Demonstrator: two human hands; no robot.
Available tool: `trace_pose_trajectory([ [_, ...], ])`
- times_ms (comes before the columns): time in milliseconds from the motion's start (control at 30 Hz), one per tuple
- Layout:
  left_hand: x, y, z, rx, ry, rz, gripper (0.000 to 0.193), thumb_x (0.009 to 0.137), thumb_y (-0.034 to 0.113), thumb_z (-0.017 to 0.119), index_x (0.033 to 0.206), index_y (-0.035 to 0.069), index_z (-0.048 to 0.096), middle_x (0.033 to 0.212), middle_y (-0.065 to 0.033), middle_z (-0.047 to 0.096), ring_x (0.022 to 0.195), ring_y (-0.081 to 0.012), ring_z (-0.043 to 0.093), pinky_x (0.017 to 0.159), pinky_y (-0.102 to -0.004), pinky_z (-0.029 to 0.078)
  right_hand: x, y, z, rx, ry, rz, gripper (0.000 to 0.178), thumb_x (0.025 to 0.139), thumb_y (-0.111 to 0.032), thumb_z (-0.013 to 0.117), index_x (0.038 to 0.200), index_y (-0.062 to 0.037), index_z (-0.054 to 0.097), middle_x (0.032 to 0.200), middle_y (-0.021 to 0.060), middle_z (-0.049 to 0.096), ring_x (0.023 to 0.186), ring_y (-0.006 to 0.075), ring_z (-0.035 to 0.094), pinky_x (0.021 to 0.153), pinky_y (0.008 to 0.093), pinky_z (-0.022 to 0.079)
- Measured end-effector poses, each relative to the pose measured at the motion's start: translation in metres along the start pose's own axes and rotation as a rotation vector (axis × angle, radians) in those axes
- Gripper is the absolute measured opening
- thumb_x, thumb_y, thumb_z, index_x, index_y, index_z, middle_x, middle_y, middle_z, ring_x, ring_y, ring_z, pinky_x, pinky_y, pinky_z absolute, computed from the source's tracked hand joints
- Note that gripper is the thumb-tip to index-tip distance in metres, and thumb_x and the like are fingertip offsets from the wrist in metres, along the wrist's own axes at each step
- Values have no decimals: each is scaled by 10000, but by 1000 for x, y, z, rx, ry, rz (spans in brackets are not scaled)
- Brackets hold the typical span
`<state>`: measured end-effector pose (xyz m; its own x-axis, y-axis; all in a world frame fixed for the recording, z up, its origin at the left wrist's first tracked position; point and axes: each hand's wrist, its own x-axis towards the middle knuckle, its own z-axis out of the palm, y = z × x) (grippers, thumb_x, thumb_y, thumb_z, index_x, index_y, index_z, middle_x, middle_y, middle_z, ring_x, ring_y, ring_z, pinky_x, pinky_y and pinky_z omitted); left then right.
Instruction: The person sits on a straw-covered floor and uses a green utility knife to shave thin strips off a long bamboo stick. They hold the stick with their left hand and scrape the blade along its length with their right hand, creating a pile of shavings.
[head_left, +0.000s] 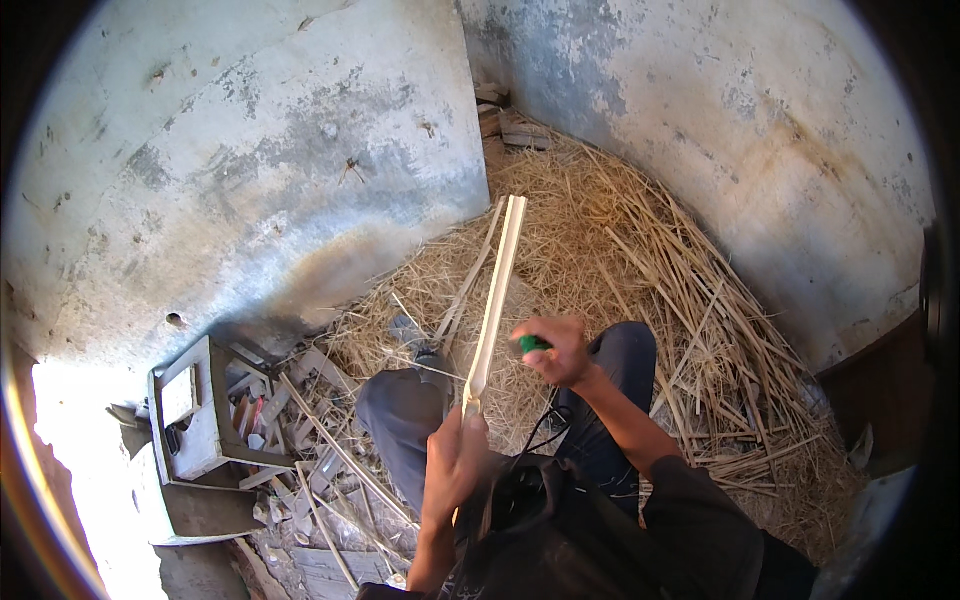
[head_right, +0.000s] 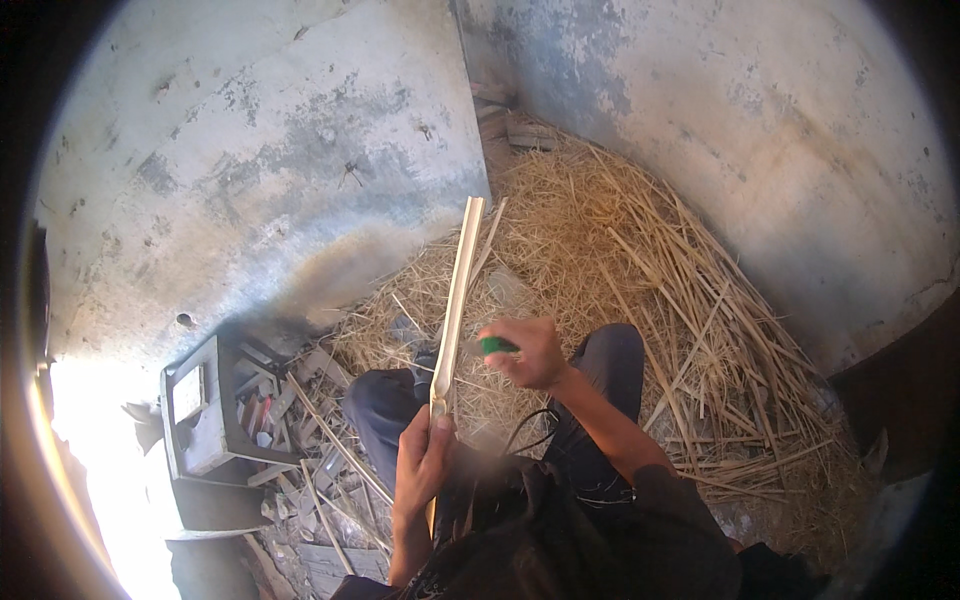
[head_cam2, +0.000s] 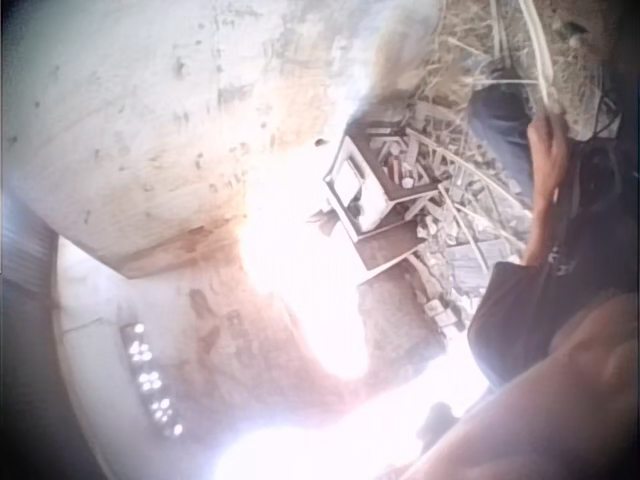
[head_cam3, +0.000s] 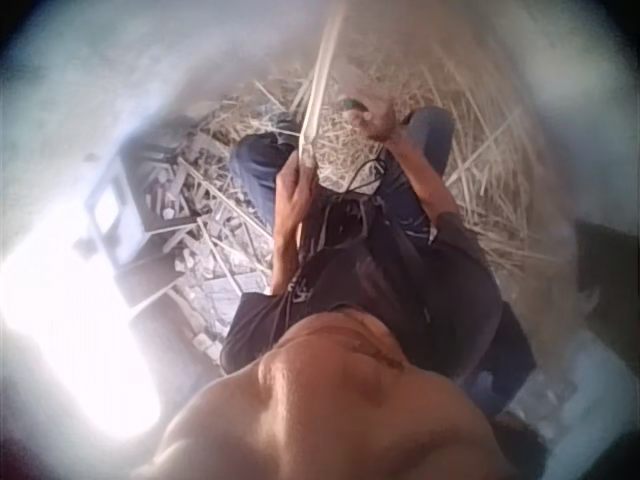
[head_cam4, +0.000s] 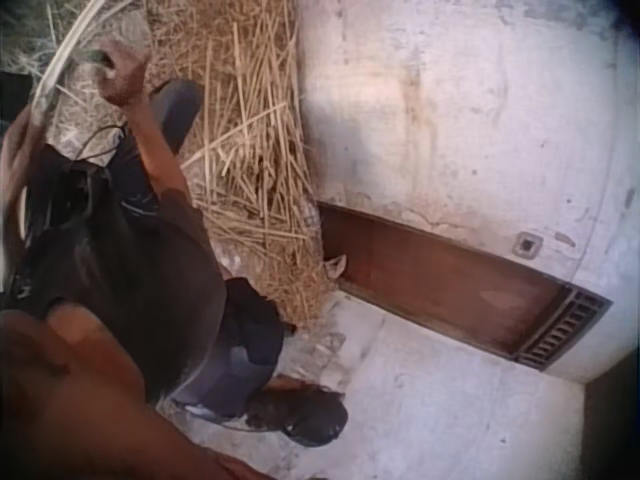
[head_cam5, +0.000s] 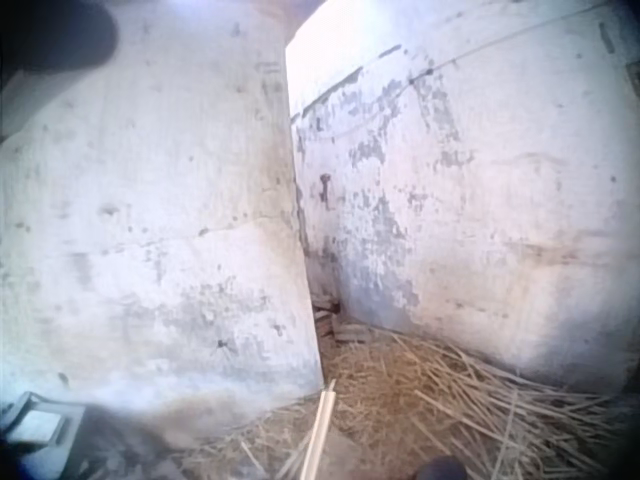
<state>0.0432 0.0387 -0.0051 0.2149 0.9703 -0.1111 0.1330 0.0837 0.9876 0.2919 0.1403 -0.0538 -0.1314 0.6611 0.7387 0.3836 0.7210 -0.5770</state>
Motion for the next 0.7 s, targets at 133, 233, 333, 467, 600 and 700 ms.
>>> trace_pose_trajectory([
  [133,6,-6,2,-43,1,5,235,1134,192,566,1009,-3,605,763,20,546,747,-65,481,641,-299,423,1,-12,16,42,-90,-111,538,1022,-604,683,953,-76,763,709,46,677,582,251,688,535,384,515],
  [233,9,-5,3,-66,6,-10,248,1140,203,557,1004,2,607,767,22,550,752,-63,482,648,-293,423,1,-18,21,15,-145,-131,529,1011,-609,696,943,-89,769,704,41,673,578,237,685,533,373,512],
  [333,10,-3,4,-103,6,-42,265,1148,219,542,1005,7,610,783,25,555,759,-59,485,656,-283,420,0,-15,22,-16,-127,-133,500,999,-597,717,944,-103,776,709,33,682,578,228,687,525,367,507],
  [467,12,-9,1,-210,-36,-89,293,1163,259,522,1021,21,617,808,49,540,752,-48,470,652,-266,397,2,-15,19,-81,-137,-122,429,959,-556,773,961,-128,786,752,21,720,599,223,704,533,359,521],
  [600,13,-7,3,-302,-92,-97,338,1176,396,512,1008,103,539,734,80,432,565,-28,342,501,-229,265,3,-16,15,-137,-163,-121,339,910,-490,845,983,-164,787,835,0,781,645,213,741,559,343,553],
  [700,11,-11,-1,-275,-96,-111,352,1172,412,515,1006,103,540,735,73,437,573,-28,350,505,-228,268,4,-19,17,-148,-132,-115,391,933,-549,803,941,-158,794,755,5,731,595,214,703,534,346,529],
])
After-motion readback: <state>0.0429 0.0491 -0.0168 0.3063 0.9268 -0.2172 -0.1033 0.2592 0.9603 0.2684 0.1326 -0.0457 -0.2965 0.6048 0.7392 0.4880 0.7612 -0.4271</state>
